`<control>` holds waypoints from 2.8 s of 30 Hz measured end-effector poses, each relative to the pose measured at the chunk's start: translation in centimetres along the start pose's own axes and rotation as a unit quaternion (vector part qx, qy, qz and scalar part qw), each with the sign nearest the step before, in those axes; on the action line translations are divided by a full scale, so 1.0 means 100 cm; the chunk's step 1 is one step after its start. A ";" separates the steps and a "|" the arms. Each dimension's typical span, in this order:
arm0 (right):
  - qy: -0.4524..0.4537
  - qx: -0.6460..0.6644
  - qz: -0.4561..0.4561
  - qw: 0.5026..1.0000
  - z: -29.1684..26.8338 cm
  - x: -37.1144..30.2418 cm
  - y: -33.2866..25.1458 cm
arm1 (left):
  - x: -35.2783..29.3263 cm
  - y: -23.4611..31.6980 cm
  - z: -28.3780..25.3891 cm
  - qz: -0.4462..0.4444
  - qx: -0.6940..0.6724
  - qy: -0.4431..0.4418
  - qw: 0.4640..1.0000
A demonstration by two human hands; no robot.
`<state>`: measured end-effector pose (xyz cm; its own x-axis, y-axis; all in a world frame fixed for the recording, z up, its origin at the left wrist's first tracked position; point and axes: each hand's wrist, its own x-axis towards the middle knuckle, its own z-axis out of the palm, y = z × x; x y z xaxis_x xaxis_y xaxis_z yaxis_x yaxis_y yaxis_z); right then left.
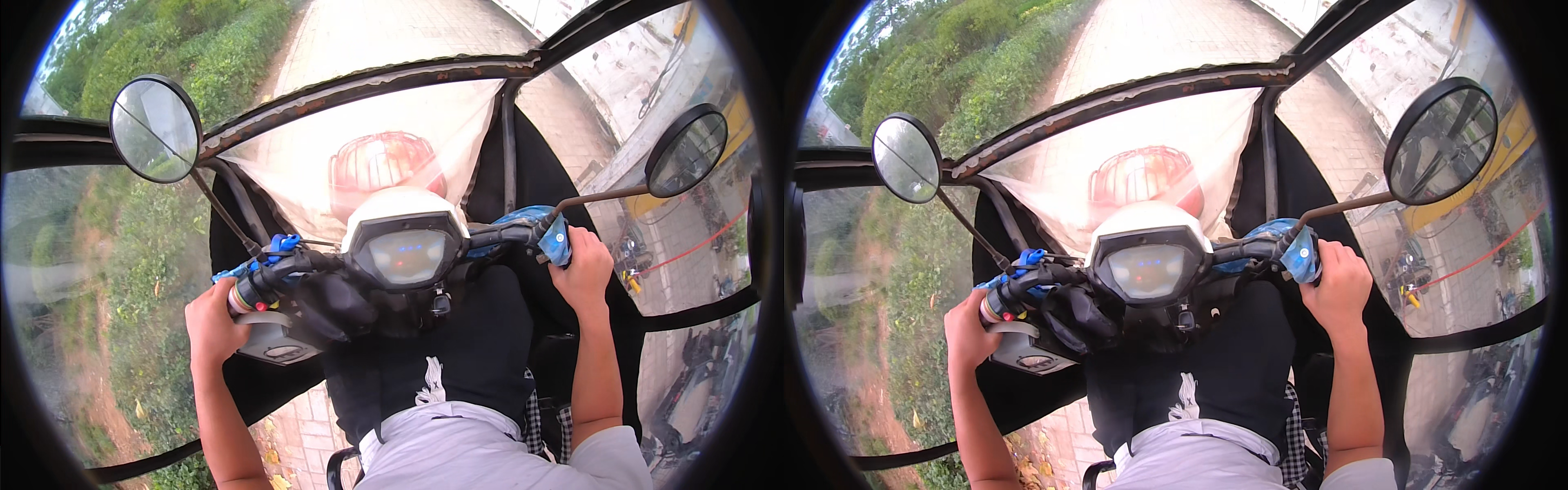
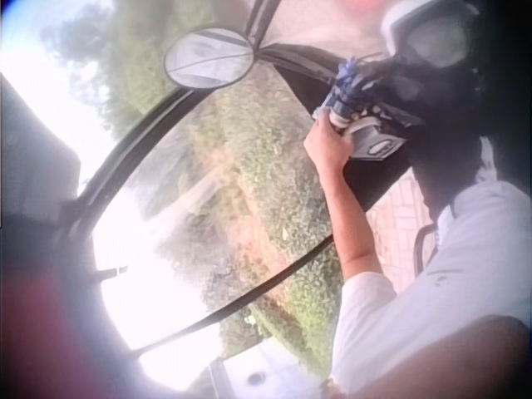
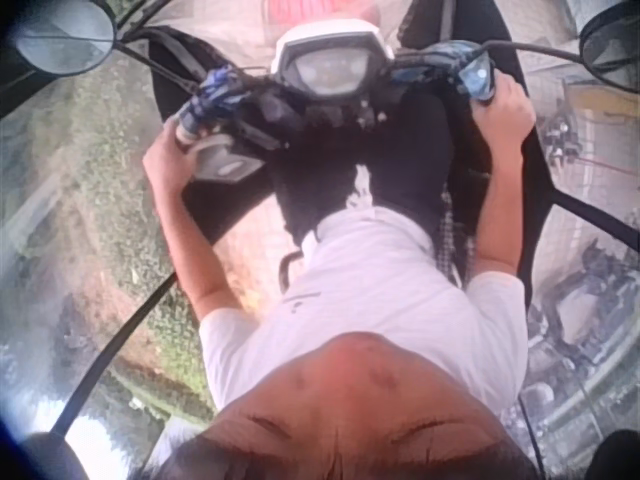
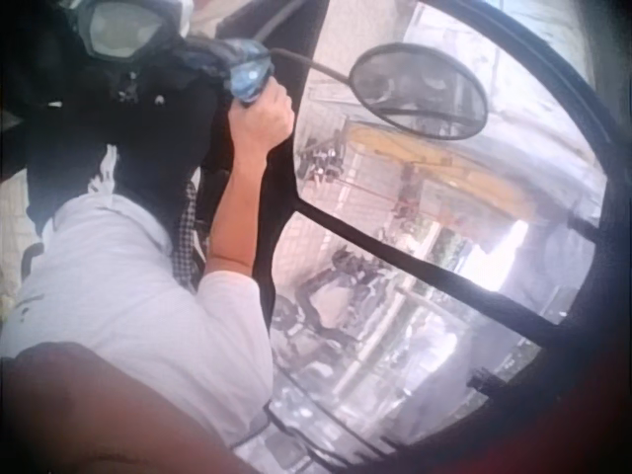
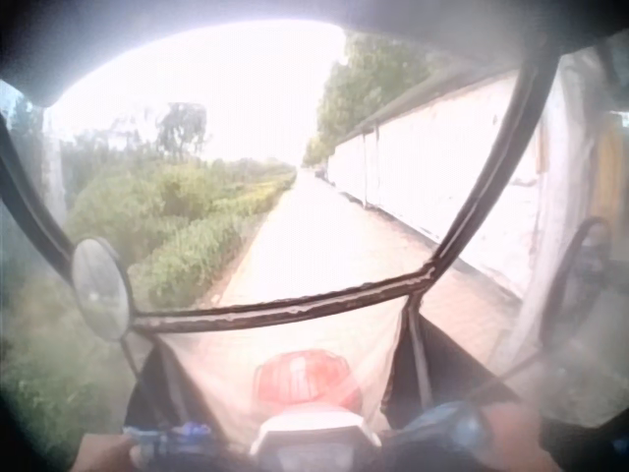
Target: The person uses a handheld battery tester to check the voltage of batteries inside an electric three-wheeled vehicle. They connect the tester leads to the battery terminals, observe the gauge, and then sit in the vehicle to attempt starting it by turning the key and pressing the throttle.
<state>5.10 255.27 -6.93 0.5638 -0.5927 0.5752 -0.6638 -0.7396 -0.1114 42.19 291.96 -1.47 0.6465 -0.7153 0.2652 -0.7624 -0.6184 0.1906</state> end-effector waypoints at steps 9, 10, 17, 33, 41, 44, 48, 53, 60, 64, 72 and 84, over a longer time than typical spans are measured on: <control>0.136 0.214 -0.021 0.967 -0.002 -0.058 -0.067 | 0.011 -0.021 -0.009 0.068 -0.029 -0.110 0.991; 0.066 0.309 0.018 0.949 0.006 -0.066 -0.082 | 0.012 -0.025 -0.011 0.087 -0.024 -0.124 0.988; -0.147 0.494 0.363 0.776 0.080 -0.076 -0.170 | 0.023 -0.036 -0.016 0.117 -0.024 -0.217 0.969; -0.148 0.541 0.422 0.713 0.090 -0.084 -0.190 | 0.040 -0.052 -0.021 0.205 -0.039 -0.299 0.931; -0.069 0.450 0.469 0.757 0.096 -0.083 -0.207 | 0.038 -0.053 -0.019 0.250 -0.048 -0.269 0.929; 0.106 0.361 0.507 0.775 0.091 -0.095 -0.243 | 0.036 -0.057 -0.016 0.250 -0.051 -0.270 0.929; 0.181 0.296 0.597 0.723 0.054 -0.149 -0.304 | 0.033 -0.063 -0.008 0.328 -0.134 -0.223 0.908; 0.173 0.106 0.616 0.761 -0.012 -0.260 -0.403 | 0.027 -0.067 -0.003 0.502 -0.112 -0.097 0.852; -0.013 -0.051 0.649 0.759 -0.062 -0.370 -0.525 | 0.032 -0.070 -0.007 0.661 -0.022 -0.061 0.747; 0.059 -0.118 0.608 0.783 -0.038 -0.399 -0.537 | 0.032 -0.070 -0.003 0.679 -0.015 -0.053 0.732; 0.085 -0.127 0.576 0.803 -0.031 -0.413 -0.539 | -0.008 -0.083 -0.009 0.713 -0.079 -0.018 0.696; 0.197 0.177 0.618 0.741 -0.065 -0.503 -0.857 | -0.297 -0.237 -0.024 0.721 -0.230 -0.332 0.563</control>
<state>30.37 350.54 -21.07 -0.5991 -0.7996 0.0407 -0.3440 0.2111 -0.9149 40.99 328.65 -11.59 -0.9026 -0.4238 0.0754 -0.3352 0.8019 0.4946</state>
